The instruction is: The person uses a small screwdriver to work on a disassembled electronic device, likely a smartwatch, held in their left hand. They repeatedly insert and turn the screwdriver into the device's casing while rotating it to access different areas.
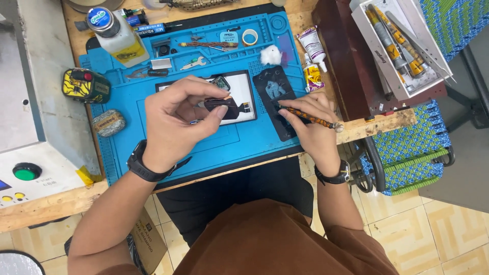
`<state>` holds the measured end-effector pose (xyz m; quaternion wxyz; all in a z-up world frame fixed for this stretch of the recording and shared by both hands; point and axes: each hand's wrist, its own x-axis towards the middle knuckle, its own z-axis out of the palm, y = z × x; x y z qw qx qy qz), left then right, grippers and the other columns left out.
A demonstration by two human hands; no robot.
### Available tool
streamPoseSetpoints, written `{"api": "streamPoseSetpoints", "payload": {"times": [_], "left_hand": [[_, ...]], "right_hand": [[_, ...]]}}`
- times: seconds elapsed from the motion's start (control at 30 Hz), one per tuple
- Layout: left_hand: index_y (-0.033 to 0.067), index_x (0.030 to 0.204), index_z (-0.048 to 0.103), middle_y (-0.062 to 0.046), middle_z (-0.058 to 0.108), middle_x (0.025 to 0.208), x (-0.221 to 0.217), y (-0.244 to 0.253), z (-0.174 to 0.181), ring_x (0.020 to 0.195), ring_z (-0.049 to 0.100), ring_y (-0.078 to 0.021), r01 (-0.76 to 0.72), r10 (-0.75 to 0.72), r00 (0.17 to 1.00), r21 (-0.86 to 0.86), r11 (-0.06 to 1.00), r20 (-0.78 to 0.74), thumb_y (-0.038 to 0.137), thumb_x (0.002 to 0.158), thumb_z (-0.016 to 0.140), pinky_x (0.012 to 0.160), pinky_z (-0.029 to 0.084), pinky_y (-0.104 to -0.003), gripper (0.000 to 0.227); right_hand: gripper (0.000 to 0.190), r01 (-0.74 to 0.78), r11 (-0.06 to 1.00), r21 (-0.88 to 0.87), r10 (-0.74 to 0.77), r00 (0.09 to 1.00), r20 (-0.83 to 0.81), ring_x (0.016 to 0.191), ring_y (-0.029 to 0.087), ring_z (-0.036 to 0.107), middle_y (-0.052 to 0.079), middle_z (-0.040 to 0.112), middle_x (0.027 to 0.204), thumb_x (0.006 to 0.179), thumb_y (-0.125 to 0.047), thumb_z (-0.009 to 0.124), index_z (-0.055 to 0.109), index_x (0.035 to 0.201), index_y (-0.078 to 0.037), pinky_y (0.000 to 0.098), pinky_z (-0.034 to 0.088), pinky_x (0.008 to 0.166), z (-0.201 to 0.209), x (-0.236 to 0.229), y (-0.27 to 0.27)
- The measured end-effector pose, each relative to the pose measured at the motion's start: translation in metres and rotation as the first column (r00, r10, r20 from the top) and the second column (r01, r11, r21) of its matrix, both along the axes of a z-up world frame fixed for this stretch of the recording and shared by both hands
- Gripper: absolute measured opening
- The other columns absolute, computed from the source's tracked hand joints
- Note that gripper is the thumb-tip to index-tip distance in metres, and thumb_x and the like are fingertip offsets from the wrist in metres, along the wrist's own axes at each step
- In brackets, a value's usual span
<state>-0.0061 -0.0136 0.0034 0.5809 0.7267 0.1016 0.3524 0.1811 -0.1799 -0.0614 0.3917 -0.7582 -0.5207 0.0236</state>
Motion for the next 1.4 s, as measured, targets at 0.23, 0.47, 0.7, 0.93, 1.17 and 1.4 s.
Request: {"api": "streamPoseSetpoints", "payload": {"times": [0.23, 0.47, 0.7, 0.93, 1.17, 1.4], "left_hand": [[0.0019, 0.099, 0.063, -0.012, 0.064, 0.093, 0.000, -0.002, 0.004, 0.086, 0.063, -0.0194, 0.038, -0.037, 0.999, -0.008, 0.999, 0.038, -0.002, 0.084, 0.066, 0.062, 0.059, -0.020, 0.016], [0.0030, 0.095, 0.067, -0.010, 0.065, 0.085, 0.000, -0.003, 0.004, 0.085, 0.068, -0.0202, 0.096, -0.083, 0.995, -0.232, 0.968, 0.062, -0.004, 0.078, 0.067, 0.057, 0.059, -0.022, 0.019], [0.0052, 0.097, 0.066, -0.009, 0.066, 0.089, -0.004, -0.004, 0.009, 0.084, 0.066, -0.0172, 0.110, -0.107, 0.994, -0.171, 0.979, 0.030, 0.000, 0.080, 0.067, 0.059, 0.059, -0.020, 0.018], [0.0063, 0.098, 0.065, -0.009, 0.066, 0.093, -0.005, -0.002, 0.012, 0.083, 0.066, -0.0159, 0.102, -0.102, 0.995, -0.111, 0.989, 0.006, 0.003, 0.082, 0.067, 0.061, 0.057, -0.018, 0.017], [0.0067, 0.099, 0.065, -0.009, 0.066, 0.092, -0.005, -0.003, 0.012, 0.085, 0.068, -0.0174, 0.110, -0.108, 0.994, -0.136, 0.985, 0.015, 0.003, 0.082, 0.065, 0.063, 0.060, -0.019, 0.017], [0.0069, 0.098, 0.065, -0.008, 0.066, 0.092, -0.005, -0.002, 0.012, 0.085, 0.067, -0.0168, 0.105, -0.105, 0.994, -0.140, 0.985, 0.001, 0.003, 0.082, 0.065, 0.064, 0.059, -0.019, 0.017]], "right_hand": [[0.011, -0.025, 0.998, 0.052, 0.027, 0.999, -0.044, 0.095, 0.021, 0.055, 0.004, 0.065, 0.093, 0.092, -0.014, 0.064, 0.069, 0.101, -0.010, 0.0352, 0.040, 0.085, 0.003, 0.003, 0.000], [0.013, -0.098, 0.928, 0.360, 0.208, 0.936, -0.282, 0.088, 0.033, 0.066, 0.020, 0.066, 0.089, 0.090, -0.008, 0.059, 0.067, 0.092, 0.002, 0.0405, 0.052, 0.080, 0.055, -0.019, 0.002], [0.020, -0.140, 0.820, 0.555, 0.427, 0.795, -0.430, 0.092, 0.037, 0.069, 0.022, 0.061, 0.090, 0.091, -0.017, 0.055, 0.058, 0.091, 0.003, 0.0431, 0.061, 0.083, 0.087, -0.047, 0.013], [0.022, -0.284, 0.856, 0.432, 0.432, 0.852, -0.295, 0.096, 0.033, 0.069, 0.016, 0.062, 0.095, 0.093, -0.022, 0.052, 0.059, 0.095, -0.001, 0.0408, 0.061, 0.091, 0.096, -0.053, 0.026], [0.022, -0.291, 0.877, 0.381, 0.401, 0.882, -0.249, 0.094, 0.030, 0.068, 0.017, 0.064, 0.095, 0.092, -0.021, 0.053, 0.060, 0.093, 0.000, 0.0370, 0.058, 0.089, 0.097, -0.054, 0.029], [0.020, -0.293, 0.888, 0.354, 0.388, 0.891, -0.235, 0.093, 0.030, 0.068, 0.019, 0.065, 0.095, 0.090, -0.018, 0.055, 0.062, 0.091, 0.001, 0.0364, 0.057, 0.088, 0.099, -0.055, 0.029]]}}
